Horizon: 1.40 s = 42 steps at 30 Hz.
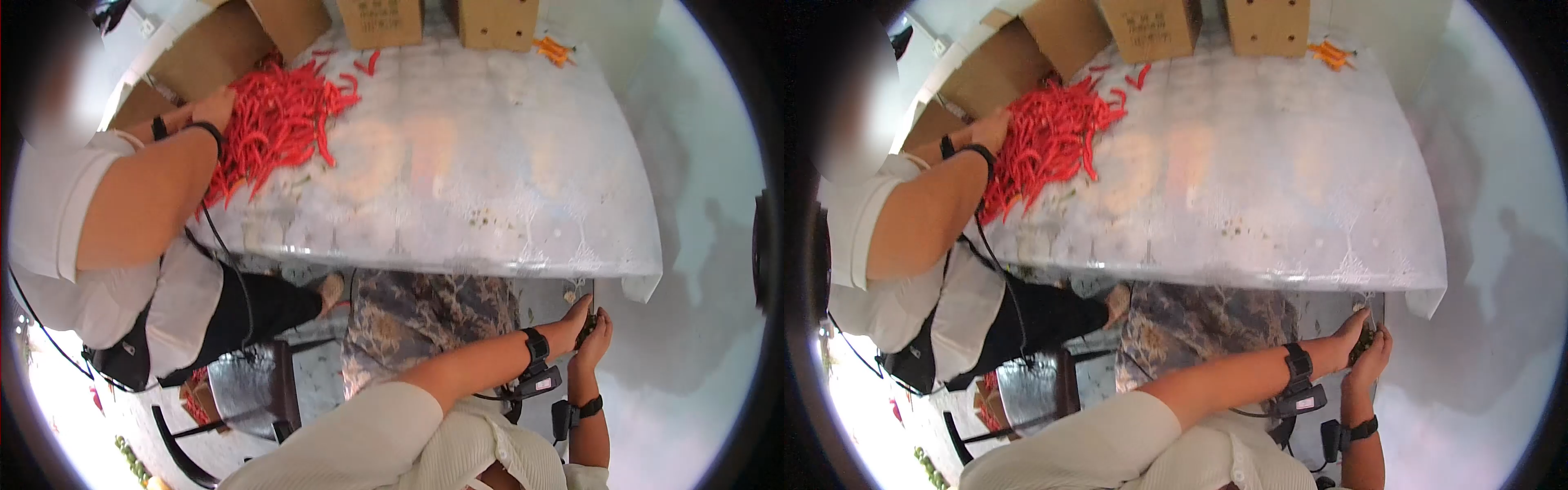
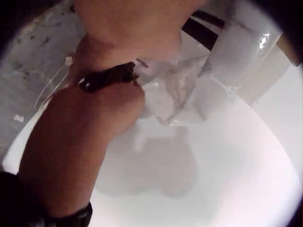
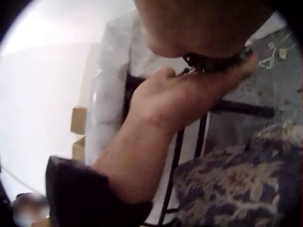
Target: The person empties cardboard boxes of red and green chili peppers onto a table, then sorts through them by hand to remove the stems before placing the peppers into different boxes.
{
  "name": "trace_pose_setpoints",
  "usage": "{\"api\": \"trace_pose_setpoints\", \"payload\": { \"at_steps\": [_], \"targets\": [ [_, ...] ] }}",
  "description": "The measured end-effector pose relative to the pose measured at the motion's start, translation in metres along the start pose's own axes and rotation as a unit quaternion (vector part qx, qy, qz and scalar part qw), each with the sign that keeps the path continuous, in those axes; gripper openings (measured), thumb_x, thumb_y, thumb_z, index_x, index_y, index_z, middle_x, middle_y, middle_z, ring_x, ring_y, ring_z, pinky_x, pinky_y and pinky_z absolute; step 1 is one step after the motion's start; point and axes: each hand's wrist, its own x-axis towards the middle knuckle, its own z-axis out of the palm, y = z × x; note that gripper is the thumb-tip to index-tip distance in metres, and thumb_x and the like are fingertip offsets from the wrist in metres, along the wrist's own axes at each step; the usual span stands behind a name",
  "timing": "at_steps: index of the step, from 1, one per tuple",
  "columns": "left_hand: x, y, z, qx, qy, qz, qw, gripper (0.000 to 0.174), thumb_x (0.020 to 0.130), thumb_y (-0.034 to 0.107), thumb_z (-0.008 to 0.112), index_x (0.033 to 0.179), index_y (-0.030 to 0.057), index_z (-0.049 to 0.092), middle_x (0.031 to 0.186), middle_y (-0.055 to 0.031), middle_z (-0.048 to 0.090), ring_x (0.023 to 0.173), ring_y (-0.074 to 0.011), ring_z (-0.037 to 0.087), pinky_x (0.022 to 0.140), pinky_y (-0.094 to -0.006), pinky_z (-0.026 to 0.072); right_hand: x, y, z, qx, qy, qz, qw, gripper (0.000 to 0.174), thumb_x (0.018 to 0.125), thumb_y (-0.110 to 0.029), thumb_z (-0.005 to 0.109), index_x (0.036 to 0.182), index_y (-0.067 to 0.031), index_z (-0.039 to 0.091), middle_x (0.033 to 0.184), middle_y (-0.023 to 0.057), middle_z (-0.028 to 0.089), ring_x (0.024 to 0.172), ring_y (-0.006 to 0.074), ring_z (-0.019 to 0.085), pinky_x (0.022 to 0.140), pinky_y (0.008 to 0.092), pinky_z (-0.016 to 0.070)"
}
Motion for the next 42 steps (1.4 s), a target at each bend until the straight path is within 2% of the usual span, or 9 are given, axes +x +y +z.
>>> {"api": "trace_pose_setpoints", "payload": {
  "at_steps": [5, 7, 10, 14, 26, 33, 36, 39, 42],
  "targets": [
    [0.030, 0.024, -0.001, 0.570, 0.190, 0.018, 0.799, 0.074, 0.084, 0.056, 0.044, 0.136, 0.0027, 0.037, 0.137, -0.0173, 0.044, 0.122, -0.0294, 0.047, 0.100, -0.0415, 0.0351, 0.033, 0.037, -0.037, -0.134, 0.002, 0.096, 0.986, 0.045, 0.095, -0.033, 0.040, 0.129, -0.0041, 0.045, 0.125, 0.0115, 0.050, 0.114, 0.0224, 0.047, 0.097, 0.0358, 0.0356],
    [0.007, 0.040, 0.008, 0.656, 0.029, 0.031, 0.753, 0.077, 0.086, 0.053, 0.043, 0.138, -0.0027, 0.028, 0.140, -0.0218, 0.036, 0.130, -0.0334, 0.035, 0.105, -0.0433, 0.0290, 0.019, 0.021, -0.040, -0.103, -0.018, 0.217, 0.970, 0.050, 0.092, -0.043, 0.041, 0.132, -0.0114, 0.043, 0.129, 0.0071, 0.048, 0.118, 0.0223, 0.044, 0.099, 0.0377, 0.0324],
    [-0.041, 0.055, 0.026, 0.711, -0.052, 0.167, 0.681, 0.075, 0.089, 0.048, 0.043, 0.138, -0.0056, 0.026, 0.140, -0.0251, 0.034, 0.133, -0.0358, 0.031, 0.108, -0.0436, 0.0260, -0.012, -0.034, -0.025, 0.363, -0.299, 0.244, 0.848, 0.051, 0.094, -0.045, 0.038, 0.129, -0.0079, 0.045, 0.129, 0.0100, 0.048, 0.120, 0.0261, 0.044, 0.102, 0.0411, 0.0328],
    [-0.104, 0.055, 0.058, 0.704, -0.070, 0.418, 0.570, 0.066, 0.091, 0.041, 0.041, 0.137, -0.0061, 0.030, 0.136, -0.0272, 0.038, 0.130, -0.0366, 0.034, 0.108, -0.0423, 0.0259, -0.021, -0.161, 0.005, 0.452, -0.163, 0.307, 0.821, 0.052, 0.092, -0.050, 0.039, 0.123, -0.0097, 0.048, 0.123, 0.0092, 0.052, 0.117, 0.0249, 0.046, 0.100, 0.0411, 0.0344],
    [-0.251, 0.168, 0.091, 0.449, -0.251, 0.553, 0.656, 0.060, 0.098, 0.035, 0.032, 0.139, -0.0084, 0.021, 0.144, -0.0244, 0.026, 0.137, -0.0308, 0.024, 0.111, -0.0355, 0.0201, -0.076, -0.314, 0.036, 0.362, -0.401, -0.058, 0.839, 0.059, 0.097, -0.039, 0.031, 0.137, 0.0054, 0.027, 0.140, 0.0194, 0.036, 0.130, 0.0279, 0.035, 0.109, 0.0366, 0.0258],
    [-0.254, 0.196, 0.065, 0.069, -0.352, 0.238, 0.902, 0.060, 0.098, 0.044, 0.030, 0.139, -0.0001, 0.029, 0.141, -0.0138, 0.034, 0.132, -0.0214, 0.032, 0.106, -0.0303, 0.0283, -0.083, -0.326, 0.109, -0.143, 0.096, -0.523, 0.835, 0.059, 0.095, -0.039, 0.032, 0.135, 0.0034, 0.037, 0.142, 0.0214, 0.033, 0.132, 0.0297, 0.033, 0.110, 0.0412, 0.0237],
    [-0.260, 0.213, 0.045, -0.073, -0.449, 0.201, 0.868, 0.054, 0.098, 0.044, 0.032, 0.133, 0.0035, 0.038, 0.129, -0.0077, 0.045, 0.120, -0.0166, 0.042, 0.100, -0.0307, 0.0355, -0.074, -0.316, 0.168, -0.252, -0.201, -0.615, 0.720, 0.055, 0.094, -0.038, 0.035, 0.131, 0.0015, 0.045, 0.139, 0.0231, 0.038, 0.131, 0.0331, 0.034, 0.109, 0.0418, 0.0226],
    [-0.286, 0.273, -0.006, 0.087, -0.398, 0.279, 0.870, 0.046, 0.098, 0.036, 0.039, 0.130, 0.0044, 0.044, 0.124, -0.0051, 0.050, 0.115, -0.0140, 0.046, 0.098, -0.0297, 0.0372, -0.054, -0.317, 0.217, -0.169, -0.257, -0.569, 0.763, 0.053, 0.094, -0.035, 0.043, 0.133, 0.0009, 0.042, 0.138, 0.0229, 0.038, 0.130, 0.0370, 0.033, 0.109, 0.0415, 0.0223],
    [-0.343, 0.304, -0.050, 0.263, -0.018, 0.511, 0.819, 0.043, 0.091, 0.019, 0.055, 0.128, -0.0009, 0.046, 0.125, -0.0068, 0.051, 0.117, -0.0155, 0.046, 0.101, -0.0312, 0.0350, -0.012, -0.295, 0.251, -0.139, -0.327, -0.381, 0.853, 0.060, 0.088, -0.024, 0.056, 0.138, -0.0016, 0.033, 0.139, 0.0213, 0.036, 0.125, 0.0341, 0.041, 0.100, 0.0402, 0.0357]
  ]
}}
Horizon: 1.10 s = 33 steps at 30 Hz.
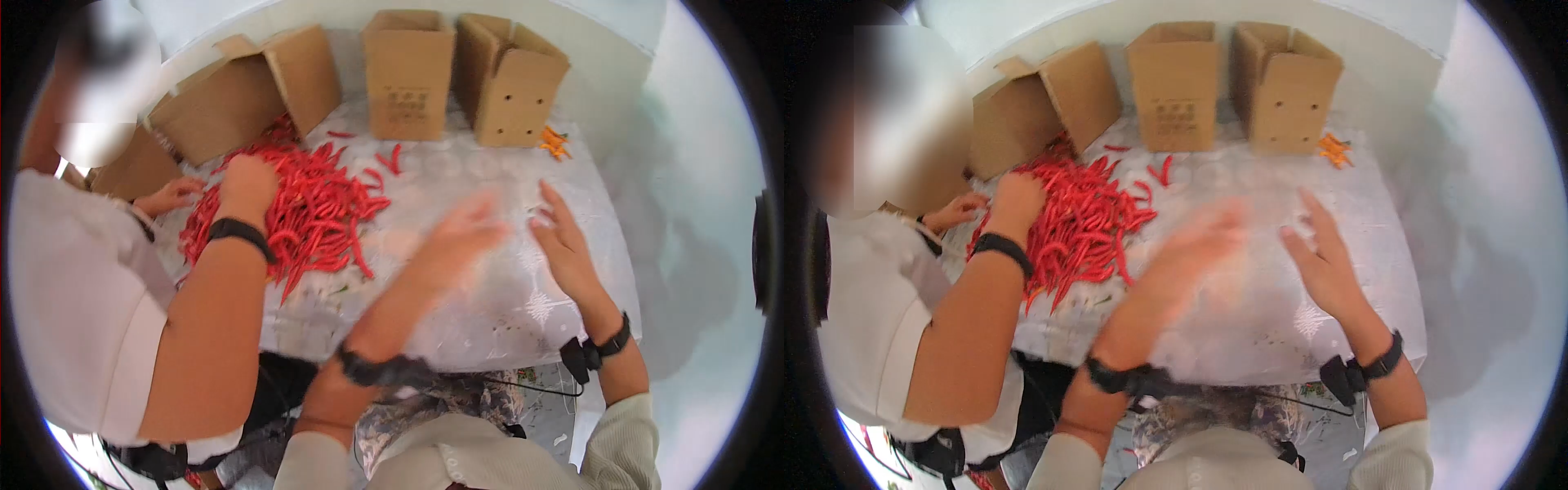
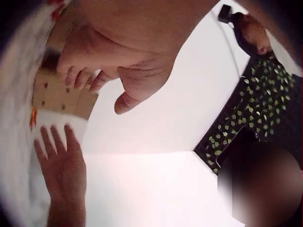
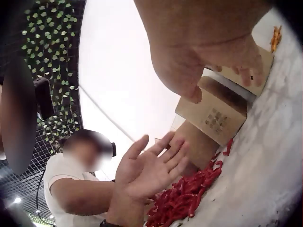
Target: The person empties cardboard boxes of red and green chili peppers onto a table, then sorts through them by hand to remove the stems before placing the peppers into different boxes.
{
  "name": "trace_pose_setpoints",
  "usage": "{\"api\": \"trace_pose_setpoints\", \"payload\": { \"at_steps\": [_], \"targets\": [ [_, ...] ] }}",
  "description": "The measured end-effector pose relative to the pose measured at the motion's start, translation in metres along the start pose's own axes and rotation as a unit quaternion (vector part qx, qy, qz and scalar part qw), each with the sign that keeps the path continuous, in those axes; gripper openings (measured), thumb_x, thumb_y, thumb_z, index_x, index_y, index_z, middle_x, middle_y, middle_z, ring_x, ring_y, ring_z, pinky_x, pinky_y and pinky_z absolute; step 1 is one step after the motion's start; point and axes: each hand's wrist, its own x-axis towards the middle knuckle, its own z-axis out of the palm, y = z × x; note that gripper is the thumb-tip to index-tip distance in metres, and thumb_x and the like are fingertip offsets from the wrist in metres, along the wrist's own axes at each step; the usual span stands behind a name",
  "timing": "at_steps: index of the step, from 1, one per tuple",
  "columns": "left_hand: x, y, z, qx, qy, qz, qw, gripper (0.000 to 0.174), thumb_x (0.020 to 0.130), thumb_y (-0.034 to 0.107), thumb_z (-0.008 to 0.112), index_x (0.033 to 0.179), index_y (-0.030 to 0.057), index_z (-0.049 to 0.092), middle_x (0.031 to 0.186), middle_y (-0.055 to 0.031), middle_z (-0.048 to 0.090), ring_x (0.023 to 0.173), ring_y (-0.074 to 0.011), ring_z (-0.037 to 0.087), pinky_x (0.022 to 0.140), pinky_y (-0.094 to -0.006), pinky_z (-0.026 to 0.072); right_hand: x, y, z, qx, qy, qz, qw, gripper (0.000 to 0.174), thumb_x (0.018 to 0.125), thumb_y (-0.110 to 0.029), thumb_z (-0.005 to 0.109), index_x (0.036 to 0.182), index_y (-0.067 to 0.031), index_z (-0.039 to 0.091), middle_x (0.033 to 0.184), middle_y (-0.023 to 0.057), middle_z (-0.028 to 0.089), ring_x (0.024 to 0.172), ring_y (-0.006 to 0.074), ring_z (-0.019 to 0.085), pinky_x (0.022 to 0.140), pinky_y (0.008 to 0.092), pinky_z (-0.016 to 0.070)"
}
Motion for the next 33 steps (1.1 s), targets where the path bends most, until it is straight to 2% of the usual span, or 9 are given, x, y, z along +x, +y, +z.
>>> {"api": "trace_pose_setpoints", "payload": {
  "at_steps": [2, 7, 13, 19, 22, 25, 28, 31, 33],
  "targets": [
    [0.008, 0.003, -0.057, 0.117, 0.101, 0.114, 0.981, 0.035, 0.089, 0.016, 0.056, 0.121, 0.0016, 0.051, 0.119, -0.0075, 0.054, 0.111, -0.0169, 0.051, 0.097, -0.0306, 0.0383, 0.017, 0.015, 0.008, 0.092, 0.005, 0.090, 0.992, 0.072, 0.082, -0.022, 0.064, 0.141, -0.0029, 0.027, 0.138, 0.0217, 0.036, 0.120, 0.0311, 0.046, 0.092, 0.0389, 0.0425],
    [0.013, 0.025, -0.104, -0.060, 0.182, 0.048, 0.980, 0.036, 0.085, 0.013, 0.059, 0.118, 0.0061, 0.048, 0.108, -0.0098, 0.056, 0.104, -0.0190, 0.055, 0.093, -0.0326, 0.0414, 0.072, 0.019, 0.004, 0.179, 0.114, 0.224, 0.951, 0.087, 0.072, -0.022, 0.074, 0.140, -0.0033, 0.024, 0.133, 0.0244, 0.038, 0.109, 0.0284, 0.051, 0.084, 0.0372, 0.0463],
    [0.091, 0.026, -0.114, -0.033, 0.202, 0.039, 0.978, 0.070, 0.081, 0.017, 0.066, 0.137, 0.0069, 0.024, 0.117, -0.0135, 0.050, 0.107, -0.0248, 0.052, 0.094, -0.0374, 0.0391, 0.140, 0.046, -0.013, 0.146, 0.157, 0.180, 0.960, 0.079, 0.070, -0.015, 0.071, 0.136, -0.0061, 0.028, 0.126, 0.0164, 0.041, 0.111, 0.0246, 0.046, 0.085, 0.0402, 0.0446],
    [0.203, 0.016, -0.156, 0.207, 0.282, 0.076, 0.934, 0.104, 0.070, 0.013, 0.078, 0.142, 0.0037, 0.004, 0.136, -0.0169, 0.035, 0.122, -0.0297, 0.041, 0.101, -0.0465, 0.0305, 0.196, 0.103, -0.040, 0.081, 0.187, 0.239, 0.949, 0.094, 0.066, -0.017, 0.076, 0.140, 0.0001, 0.021, 0.126, 0.0164, 0.045, 0.100, 0.0227, 0.054, 0.077, 0.0357, 0.0469],
    [0.235, 0.008, -0.168, 0.141, 0.268, 0.107, 0.947, 0.096, 0.068, 0.011, 0.079, 0.137, -0.0056, 0.015, 0.129, -0.0213, 0.043, 0.115, -0.0259, 0.047, 0.097, -0.0364, 0.0365, 0.219, 0.141, -0.045, 0.026, 0.183, 0.240, 0.953, 0.102, 0.064, -0.019, 0.080, 0.141, 0.0031, 0.017, 0.129, 0.0186, 0.045, 0.097, 0.0230, 0.056, 0.073, 0.0338, 0.0478],
    [0.247, 0.009, -0.168, 0.258, 0.234, 0.153, 0.925, 0.083, 0.069, 0.012, 0.079, 0.132, -0.0049, 0.026, 0.123, -0.0190, 0.049, 0.110, -0.0245, 0.051, 0.093, -0.0357, 0.0407, 0.234, 0.145, -0.039, 0.017, 0.183, 0.238, 0.954, 0.100, 0.063, -0.022, 0.082, 0.138, 0.0044, 0.022, 0.128, 0.0198, 0.048, 0.101, 0.0228, 0.056, 0.076, 0.0332, 0.0483],
    [0.248, 0.007, -0.164, 0.245, 0.252, 0.145, 0.925, 0.069, 0.071, 0.012, 0.077, 0.124, -0.0033, 0.035, 0.118, -0.0161, 0.054, 0.106, -0.0239, 0.054, 0.089, -0.0351, 0.0436, 0.241, 0.125, -0.032, 0.129, 0.111, 0.175, 0.970, 0.095, 0.061, -0.023, 0.083, 0.134, 0.0046, 0.029, 0.122, 0.0191, 0.053, 0.105, 0.0243, 0.056, 0.082, 0.0340, 0.0479],
    [0.256, 0.003, -0.158, 0.200, 0.152, 0.174, 0.952, 0.065, 0.073, 0.012, 0.076, 0.123, -0.0029, 0.037, 0.118, -0.0156, 0.053, 0.107, -0.0243, 0.054, 0.091, -0.0353, 0.0427, 0.249, 0.111, -0.011, 0.154, 0.078, 0.184, 0.968, 0.087, 0.063, -0.024, 0.082, 0.130, 0.0050, 0.035, 0.118, 0.0190, 0.056, 0.107, 0.0270, 0.056, 0.089, 0.0356, 0.0453],
    [0.257, -0.007, -0.145, 0.186, 0.181, 0.170, 0.951, 0.065, 0.073, 0.011, 0.075, 0.124, -0.0027, 0.037, 0.118, -0.0158, 0.053, 0.107, -0.0245, 0.053, 0.091, -0.0353, 0.0424, 0.253, 0.104, 0.005, 0.043, 0.128, 0.216, 0.967, 0.083, 0.064, -0.023, 0.080, 0.129, 0.0056, 0.037, 0.117, 0.0193, 0.056, 0.106, 0.0287, 0.056, 0.091, 0.0366, 0.0448]
  ]
}}
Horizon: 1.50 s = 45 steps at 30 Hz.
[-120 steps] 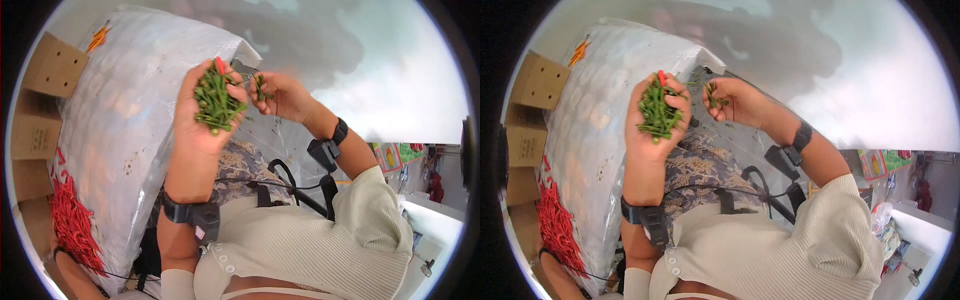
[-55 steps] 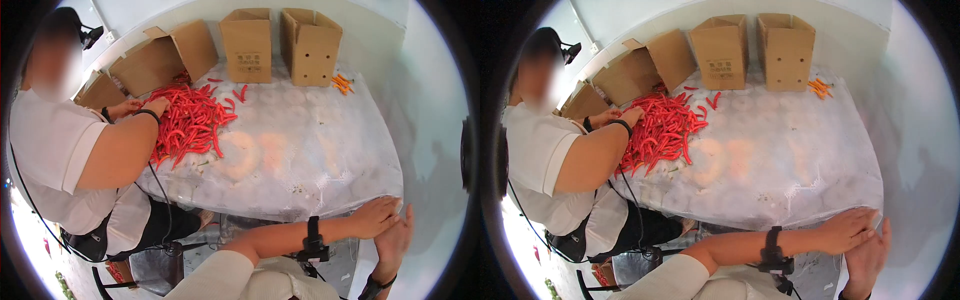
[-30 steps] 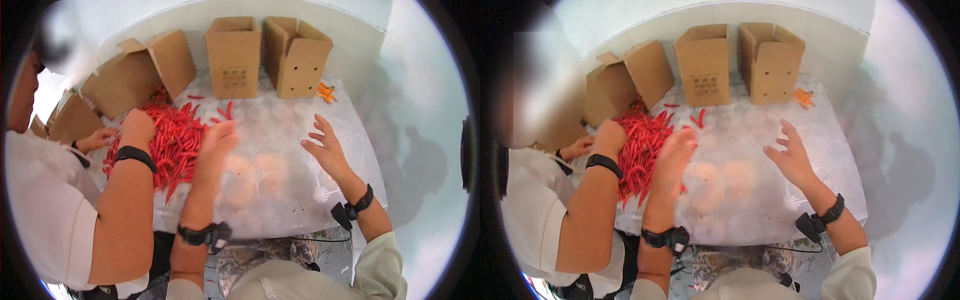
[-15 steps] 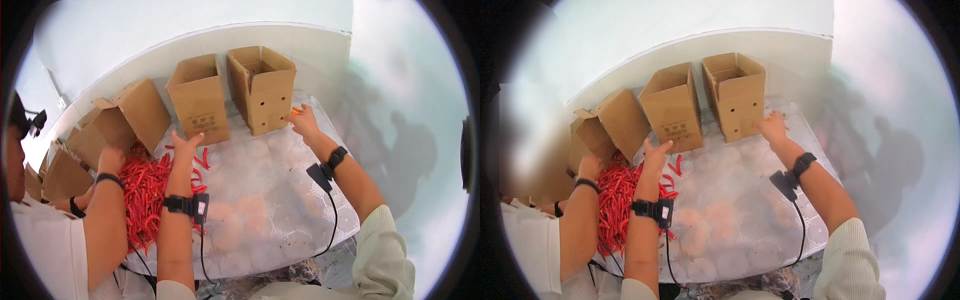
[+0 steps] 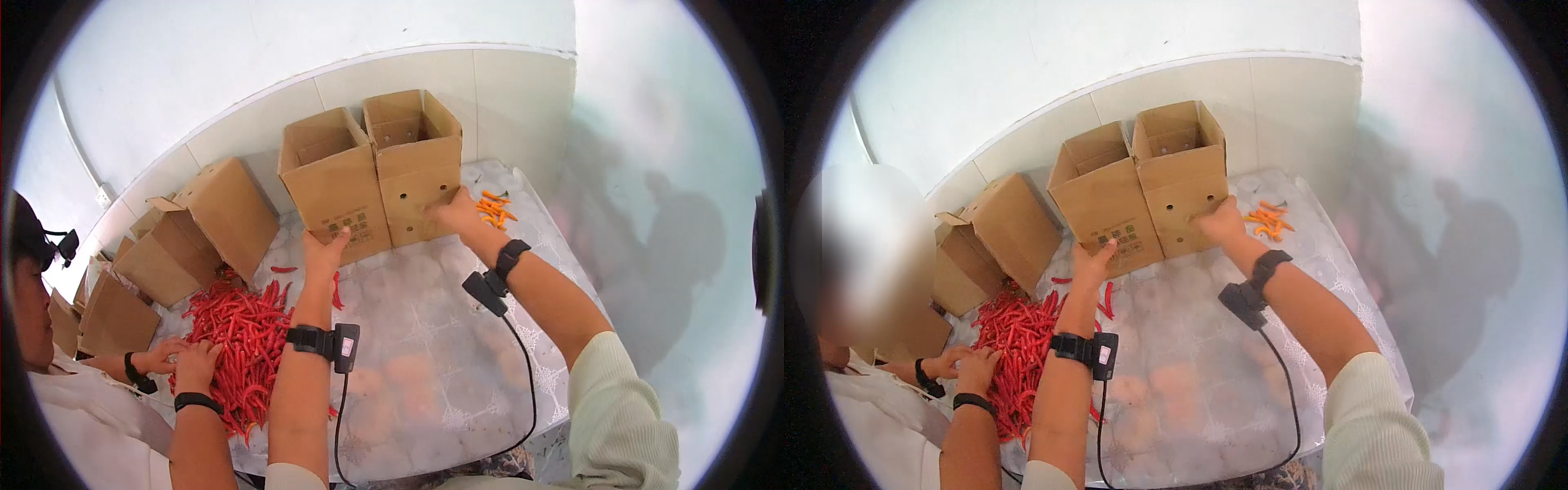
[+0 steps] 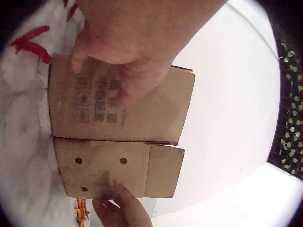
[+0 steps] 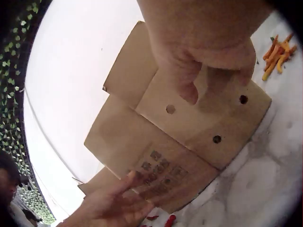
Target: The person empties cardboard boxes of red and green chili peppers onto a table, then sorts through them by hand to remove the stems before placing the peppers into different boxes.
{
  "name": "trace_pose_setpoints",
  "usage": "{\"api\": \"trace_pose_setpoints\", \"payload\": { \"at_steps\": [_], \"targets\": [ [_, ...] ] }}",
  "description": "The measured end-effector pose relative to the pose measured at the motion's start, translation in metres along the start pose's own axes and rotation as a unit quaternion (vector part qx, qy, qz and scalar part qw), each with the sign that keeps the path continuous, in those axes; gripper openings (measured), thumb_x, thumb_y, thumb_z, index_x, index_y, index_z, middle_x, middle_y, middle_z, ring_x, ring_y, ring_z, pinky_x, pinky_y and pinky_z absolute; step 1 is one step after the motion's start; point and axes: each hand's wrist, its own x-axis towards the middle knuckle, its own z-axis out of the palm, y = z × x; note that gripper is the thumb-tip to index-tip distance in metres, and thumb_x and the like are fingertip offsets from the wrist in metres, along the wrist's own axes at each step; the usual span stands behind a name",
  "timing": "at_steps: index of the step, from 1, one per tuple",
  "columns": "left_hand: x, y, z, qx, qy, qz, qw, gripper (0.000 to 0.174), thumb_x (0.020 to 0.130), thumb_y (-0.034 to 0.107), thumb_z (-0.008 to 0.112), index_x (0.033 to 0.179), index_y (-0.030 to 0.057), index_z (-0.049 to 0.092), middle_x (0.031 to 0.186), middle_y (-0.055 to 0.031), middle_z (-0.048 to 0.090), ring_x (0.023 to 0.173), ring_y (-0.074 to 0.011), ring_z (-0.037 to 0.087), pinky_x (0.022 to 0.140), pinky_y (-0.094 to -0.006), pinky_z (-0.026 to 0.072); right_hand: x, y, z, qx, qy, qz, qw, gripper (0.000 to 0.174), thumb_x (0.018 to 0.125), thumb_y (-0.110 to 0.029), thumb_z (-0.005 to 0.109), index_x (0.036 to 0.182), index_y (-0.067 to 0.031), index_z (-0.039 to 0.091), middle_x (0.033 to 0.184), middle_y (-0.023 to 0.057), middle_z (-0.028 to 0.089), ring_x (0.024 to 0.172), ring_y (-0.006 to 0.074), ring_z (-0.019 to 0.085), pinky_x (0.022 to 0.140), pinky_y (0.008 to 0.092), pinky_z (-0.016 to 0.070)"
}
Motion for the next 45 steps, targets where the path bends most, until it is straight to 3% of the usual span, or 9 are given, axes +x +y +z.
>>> {"api": "trace_pose_setpoints", "payload": {
  "at_steps": [4, 7, 10, 16, 25, 30, 35, 40, 45],
  "targets": [
    [-0.003, -0.004, 0.002, 0.057, 0.015, -0.031, 0.998, 0.069, 0.073, 0.009, 0.073, 0.128, -0.0029, 0.034, 0.118, -0.0160, 0.053, 0.108, -0.0250, 0.052, 0.091, -0.0354, 0.0419, 0.003, 0.011, -0.007, -0.079, 0.045, -0.047, 0.995, 0.070, 0.068, -0.020, 0.073, 0.125, 0.0057, 0.041, 0.117, 0.0210, 0.055, 0.110, 0.0326, 0.054, 0.094, 0.0407, 0.0422],
    [-0.008, 0.009, -0.007, 0.076, 0.001, -0.070, 0.995, 0.069, 0.073, 0.006, 0.070, 0.130, -0.0021, 0.032, 0.117, -0.0157, 0.053, 0.107, -0.0249, 0.053, 0.091, -0.0353, 0.0425, 0.012, 0.007, -0.009, -0.157, 0.337, -0.174, 0.912, 0.059, 0.071, -0.015, 0.067, 0.121, 0.0015, 0.040, 0.117, 0.0228, 0.055, 0.113, 0.0370, 0.050, 0.093, 0.0448, 0.0410],
    [-0.022, 0.072, 0.002, -0.001, 0.047, -0.233, 0.971, 0.067, 0.073, 0.004, 0.067, 0.130, -0.0009, 0.032, 0.117, -0.0143, 0.054, 0.105, -0.0243, 0.054, 0.090, -0.0344, 0.0432, -0.001, -0.060, -0.037, -0.065, 0.281, -0.365, 0.885, 0.049, 0.074, -0.017, 0.060, 0.118, 0.0005, 0.049, 0.117, 0.0204, 0.054, 0.115, 0.0362, 0.047, 0.094, 0.0478, 0.0379],
    [-0.021, 0.040, 0.004, -0.044, 0.002, -0.121, 0.992, 0.064, 0.073, 0.004, 0.065, 0.131, 0.0003, 0.037, 0.119, -0.0124, 0.052, 0.107, -0.0232, 0.052, 0.092, -0.0348, 0.0409, -0.014, -0.185, -0.025, -0.332, 0.039, -0.106, 0.936, 0.051, 0.084, -0.045, 0.047, 0.112, -0.0058, 0.064, 0.124, 0.0175, 0.054, 0.117, 0.0321, 0.048, 0.094, 0.0531, 0.0348],
    [-0.074, 0.018, -0.014, -0.228, 0.058, -0.218, 0.947, 0.056, 0.085, 0.022, 0.058, 0.136, 0.0135, 0.037, 0.128, -0.0052, 0.049, 0.119, -0.0205, 0.043, 0.095, -0.0456, 0.0328, 0.030, -0.220, 0.034, -0.426, -0.116, -0.097, 0.892, 0.059, 0.076, -0.054, 0.060, 0.114, -0.0081, 0.063, 0.120, 0.0122, 0.060, 0.110, 0.0300, 0.057, 0.091, 0.0397, 0.0449],
    [-0.107, -0.010, -0.019, -0.318, -0.108, -0.196, 0.921, 0.050, 0.093, 0.038, 0.047, 0.134, 0.0114, 0.039, 0.130, -0.0071, 0.048, 0.121, -0.0234, 0.044, 0.096, -0.0436, 0.0380, 0.090, -0.180, 0.073, -0.428, -0.090, -0.121, 0.891, 0.032, 0.075, -0.020, 0.059, 0.099, -0.0012, 0.068, 0.107, 0.0211, 0.062, 0.100, 0.0353, 0.061, 0.085, 0.0416, 0.0481],
    [-0.122, -0.024, -0.011, -0.472, -0.042, -0.307, 0.825, 0.065, 0.089, 0.047, 0.052, 0.138, 0.0098, 0.031, 0.136, -0.0195, 0.038, 0.121, -0.0307, 0.043, 0.097, -0.0429, 0.0388, 0.134, -0.144, 0.086, -0.495, -0.066, -0.280, 0.820, 0.026, 0.071, -0.016, 0.058, 0.087, 0.0018, 0.069, 0.097, 0.0240, 0.064, 0.091, 0.0382, 0.063, 0.080, 0.0431, 0.0500],
    [-0.124, -0.021, -0.013, -0.583, 0.026, -0.330, 0.742, 0.082, 0.080, 0.059, 0.059, 0.141, 0.0157, 0.025, 0.141, -0.0252, 0.024, 0.125, -0.0344, 0.036, 0.099, -0.0432, 0.0369, 0.040, -0.178, 0.041, -0.452, -0.009, -0.260, 0.853, 0.032, 0.066, -0.029, 0.072, 0.082, -0.0022, 0.069, 0.083, 0.0208, 0.065, 0.083, 0.0393, 0.062, 0.074, 0.0436, 0.0499],
    [-0.124, -0.018, -0.011, -0.527, 0.038, -0.325, 0.784, 0.076, 0.077, 0.063, 0.060, 0.137, 0.0243, 0.032, 0.137, -0.0181, 0.030, 0.126, -0.0287, 0.033, 0.098, -0.0419, 0.0364, -0.045, -0.201, -0.029, -0.463, -0.020, -0.443, 0.768, 0.033, 0.068, -0.028, 0.072, 0.086, -0.0007, 0.066, 0.082, 0.0200, 0.063, 0.085, 0.0388, 0.060, 0.076, 0.0432, 0.0473]
  ]
}}
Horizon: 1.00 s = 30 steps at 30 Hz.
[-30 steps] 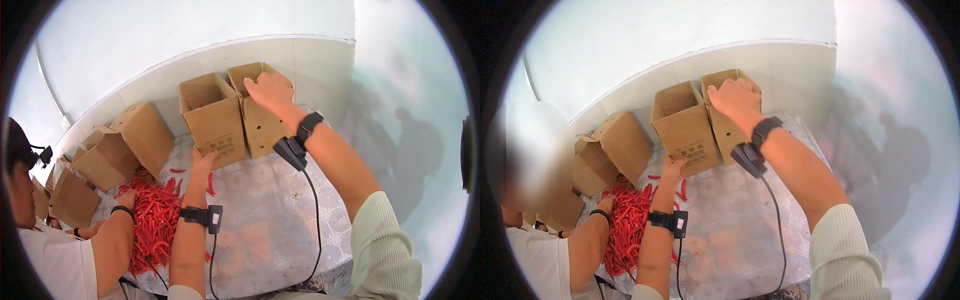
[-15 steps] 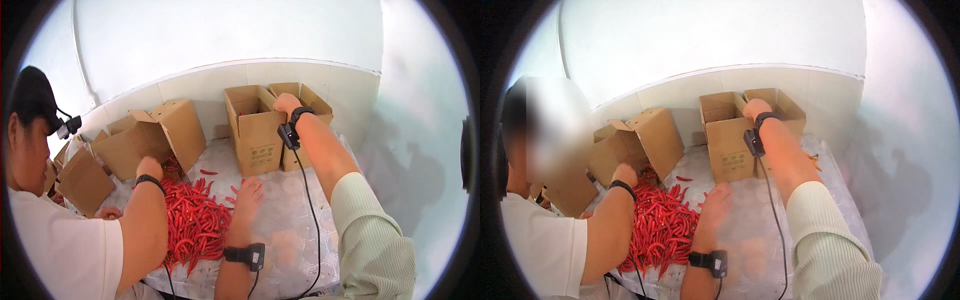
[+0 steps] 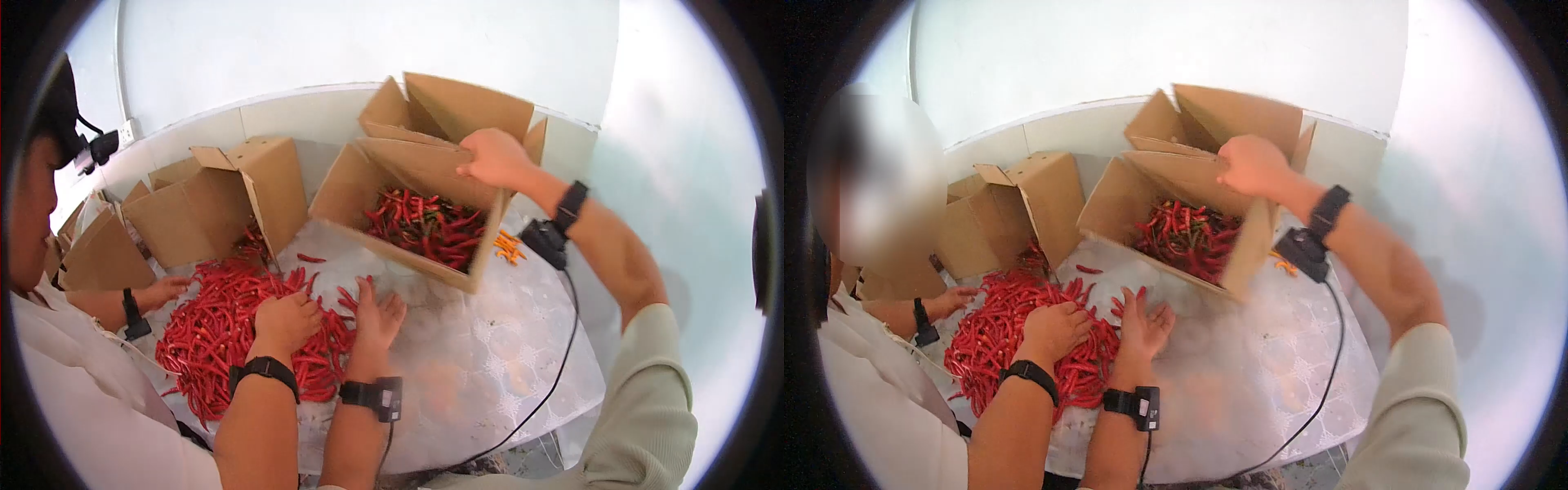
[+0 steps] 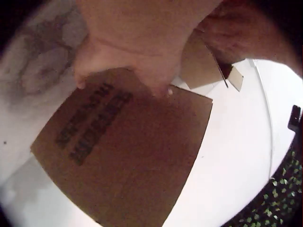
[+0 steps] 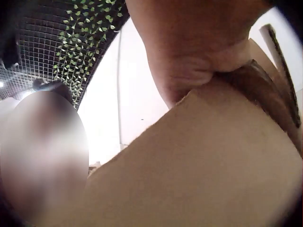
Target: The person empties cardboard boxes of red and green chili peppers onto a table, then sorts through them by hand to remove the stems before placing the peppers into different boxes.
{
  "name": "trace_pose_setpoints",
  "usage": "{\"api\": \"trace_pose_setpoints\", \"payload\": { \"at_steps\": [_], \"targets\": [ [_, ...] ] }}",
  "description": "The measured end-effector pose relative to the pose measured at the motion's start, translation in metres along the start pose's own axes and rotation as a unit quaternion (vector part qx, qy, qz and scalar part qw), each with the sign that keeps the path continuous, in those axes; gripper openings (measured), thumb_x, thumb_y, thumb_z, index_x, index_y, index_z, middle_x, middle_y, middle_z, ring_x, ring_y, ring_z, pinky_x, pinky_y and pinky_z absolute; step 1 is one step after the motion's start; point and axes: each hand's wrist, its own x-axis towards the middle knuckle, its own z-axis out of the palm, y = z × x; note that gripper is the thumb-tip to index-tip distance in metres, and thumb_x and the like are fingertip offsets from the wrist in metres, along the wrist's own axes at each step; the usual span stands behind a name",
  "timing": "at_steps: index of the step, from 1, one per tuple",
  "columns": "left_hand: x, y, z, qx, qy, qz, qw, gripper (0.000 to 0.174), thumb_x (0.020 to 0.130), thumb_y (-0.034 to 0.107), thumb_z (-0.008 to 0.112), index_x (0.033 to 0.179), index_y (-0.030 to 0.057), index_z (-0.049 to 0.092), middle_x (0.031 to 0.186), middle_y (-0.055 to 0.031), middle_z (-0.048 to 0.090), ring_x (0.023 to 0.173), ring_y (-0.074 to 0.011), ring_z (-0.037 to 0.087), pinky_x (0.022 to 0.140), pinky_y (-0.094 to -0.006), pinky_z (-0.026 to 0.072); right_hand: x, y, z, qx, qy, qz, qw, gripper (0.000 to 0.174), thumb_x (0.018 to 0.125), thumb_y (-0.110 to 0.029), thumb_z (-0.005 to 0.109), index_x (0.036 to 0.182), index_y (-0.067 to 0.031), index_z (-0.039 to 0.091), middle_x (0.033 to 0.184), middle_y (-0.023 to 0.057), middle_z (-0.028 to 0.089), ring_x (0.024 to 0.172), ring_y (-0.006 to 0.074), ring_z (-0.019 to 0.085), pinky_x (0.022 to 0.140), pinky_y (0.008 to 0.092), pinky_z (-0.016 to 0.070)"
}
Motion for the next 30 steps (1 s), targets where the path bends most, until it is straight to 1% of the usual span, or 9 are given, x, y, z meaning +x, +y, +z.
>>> {"api": "trace_pose_setpoints", "payload": {
  "at_steps": [6, 10, 14, 16, 18, 21, 24, 27, 30],
  "targets": [
    [-0.055, -0.034, 0.039, 0.006, -0.153, -0.042, 0.987, 0.058, 0.085, 0.052, 0.056, 0.132, 0.0218, 0.039, 0.126, -0.0130, 0.040, 0.120, -0.0250, 0.040, 0.097, -0.0380, 0.0395, -0.111, -0.003, -0.078, 0.022, -0.038, 0.022, 0.999, 0.031, 0.071, -0.027, 0.069, 0.087, -0.0004, 0.065, 0.085, 0.0211, 0.061, 0.087, 0.0391, 0.058, 0.077, 0.0455, 0.0457],
    [-0.100, -0.057, 0.059, 0.080, -0.153, -0.037, 0.984, 0.058, 0.088, 0.049, 0.054, 0.132, 0.0138, 0.039, 0.124, -0.0113, 0.044, 0.117, -0.0260, 0.043, 0.096, -0.0389, 0.0419, -0.183, -0.002, -0.105, 0.059, -0.067, 0.094, 0.991, 0.028, 0.074, -0.025, 0.066, 0.087, -0.0008, 0.064, 0.081, 0.0224, 0.060, 0.084, 0.0414, 0.057, 0.077, 0.0486, 0.0440],
    [-0.110, -0.071, 0.015, 0.163, -0.133, 0.027, 0.977, 0.043, 0.094, 0.037, 0.049, 0.123, 0.0070, 0.050, 0.118, -0.0082, 0.058, 0.107, -0.0225, 0.055, 0.092, -0.0389, 0.0451, -0.245, -0.010, -0.125, 0.037, -0.080, 0.044, 0.995, 0.020, 0.075, -0.018, 0.063, 0.083, 0.0005, 0.060, 0.075, 0.0218, 0.059, 0.079, 0.0413, 0.058, 0.073, 0.0474, 0.0459],
    [-0.114, -0.059, 0.003, 0.244, -0.098, 0.105, 0.959, 0.044, 0.093, 0.033, 0.049, 0.127, 0.0051, 0.047, 0.122, -0.0087, 0.056, 0.110, -0.0234, 0.054, 0.093, -0.0393, 0.0441, -0.266, -0.016, -0.134, 0.056, -0.109, 0.040, 0.992, 0.019, 0.075, -0.014, 0.062, 0.086, 0.0007, 0.058, 0.073, 0.0193, 0.060, 0.074, 0.0385, 0.060, 0.068, 0.0447, 0.0476],
    [-0.135, -0.051, 0.014, 0.235, -0.155, 0.109, 0.953, 0.047, 0.090, 0.031, 0.055, 0.127, 0.0045, 0.044, 0.121, -0.0092, 0.055, 0.110, -0.0240, 0.053, 0.092, -0.0375, 0.0457, -0.280, -0.027, -0.142, 0.028, -0.138, 0.025, 0.990, 0.024, 0.074, -0.012, 0.063, 0.094, 0.0009, 0.057, 0.071, 0.0161, 0.059, 0.068, 0.0349, 0.060, 0.060, 0.0413, 0.0487],
    [-0.150, -0.035, 0.001, 0.254, -0.126, 0.096, 0.954, 0.058, 0.082, 0.034, 0.066, 0.127, 0.0039, 0.043, 0.122, -0.0092, 0.053, 0.111, -0.0248, 0.053, 0.093, -0.0379, 0.0449, -0.287, -0.042, -0.151, -0.006, -0.205, 0.000, 0.979, 0.026, 0.073, -0.010, 0.059, 0.094, 0.0021, 0.053, 0.068, 0.0120, 0.058, 0.064, 0.0300, 0.061, 0.056, 0.0389, 0.0496],
    [-0.167, -0.021, -0.004, 0.392, -0.218, 0.183, 0.875, 0.072, 0.072, 0.034, 0.077, 0.126, 0.0019, 0.042, 0.124, -0.0093, 0.052, 0.112, -0.0242, 0.052, 0.093, -0.0369, 0.0437, -0.284, -0.037, -0.141, 0.018, -0.195, -0.038, 0.980, 0.023, 0.072, -0.009, 0.057, 0.091, 0.0037, 0.051, 0.068, 0.0112, 0.057, 0.062, 0.0279, 0.061, 0.053, 0.0368, 0.0495],
    [-0.185, -0.018, 0.003, 0.438, -0.113, 0.196, 0.870, 0.085, 0.063, 0.033, 0.084, 0.127, 0.0007, 0.040, 0.123, -0.0082, 0.051, 0.112, -0.0226, 0.050, 0.093, -0.0363, 0.0422, -0.291, -0.039, -0.139, 0.003, -0.167, -0.055, 0.984, 0.020, 0.073, -0.008, 0.056, 0.089, 0.0031, 0.051, 0.068, 0.0098, 0.057, 0.062, 0.0269, 0.061, 0.053, 0.0357, 0.0494],
    [-0.182, -0.021, 0.015, 0.463, -0.062, 0.194, 0.862, 0.090, 0.064, 0.037, 0.083, 0.131, 0.0006, 0.035, 0.121, -0.0080, 0.051, 0.112, -0.0212, 0.050, 0.094, -0.0359, 0.0414, -0.292, -0.045, -0.146, 0.003, -0.170, -0.069, 0.983, 0.023, 0.072, -0.009, 0.057, 0.091, 0.0025, 0.053, 0.067, 0.0099, 0.057, 0.061, 0.0273, 0.061, 0.054, 0.0355, 0.0498]
  ]
}}
